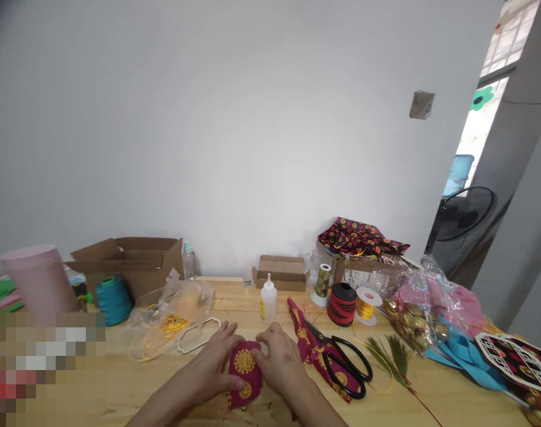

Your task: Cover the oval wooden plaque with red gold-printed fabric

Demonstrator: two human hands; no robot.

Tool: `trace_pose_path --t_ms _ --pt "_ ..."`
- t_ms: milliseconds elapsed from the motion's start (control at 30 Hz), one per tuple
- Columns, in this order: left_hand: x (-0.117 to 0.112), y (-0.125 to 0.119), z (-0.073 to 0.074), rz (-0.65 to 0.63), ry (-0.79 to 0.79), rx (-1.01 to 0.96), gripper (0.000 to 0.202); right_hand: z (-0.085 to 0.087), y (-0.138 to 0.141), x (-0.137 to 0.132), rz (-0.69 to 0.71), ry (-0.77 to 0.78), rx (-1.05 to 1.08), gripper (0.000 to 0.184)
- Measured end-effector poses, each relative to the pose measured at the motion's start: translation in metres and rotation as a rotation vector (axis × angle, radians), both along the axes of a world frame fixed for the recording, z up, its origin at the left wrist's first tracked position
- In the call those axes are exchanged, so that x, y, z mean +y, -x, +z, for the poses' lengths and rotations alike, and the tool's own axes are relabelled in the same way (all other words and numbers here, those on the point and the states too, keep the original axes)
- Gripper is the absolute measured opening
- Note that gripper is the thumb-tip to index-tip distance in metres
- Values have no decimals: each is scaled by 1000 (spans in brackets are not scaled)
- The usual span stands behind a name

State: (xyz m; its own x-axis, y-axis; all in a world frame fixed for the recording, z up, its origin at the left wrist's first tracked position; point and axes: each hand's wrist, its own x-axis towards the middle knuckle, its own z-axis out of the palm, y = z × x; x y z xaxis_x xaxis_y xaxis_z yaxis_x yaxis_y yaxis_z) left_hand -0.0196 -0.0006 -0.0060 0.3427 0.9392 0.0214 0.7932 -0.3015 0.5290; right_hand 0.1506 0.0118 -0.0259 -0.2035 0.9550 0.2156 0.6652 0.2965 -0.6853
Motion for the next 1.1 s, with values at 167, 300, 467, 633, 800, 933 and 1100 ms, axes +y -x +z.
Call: trace_pose_path --t_ms 167,300,467,633,800,933,1100 --pt "0 -3 2 83 18 58 76 -2 0 0 14 54 105 13" --pt "-1 -2 3 60 63 74 75 -10 2 5 4 163 279 12" --pt "2 -3 -2 53 65 -180 66 -5 9 10 46 267 563 25" --pt "12 -7 5 57 156 -863 29 9 10 8 108 266 901 50" --pt "14 -13 8 162 237 -1115 19 12 14 4 99 172 953 36" --pt "12 -17 1 134 281 -1174 19 8 14 4 47 121 904 29" --pt "16 -18 -3 164 241 -1225 19 0 16 7 83 136 912 28"
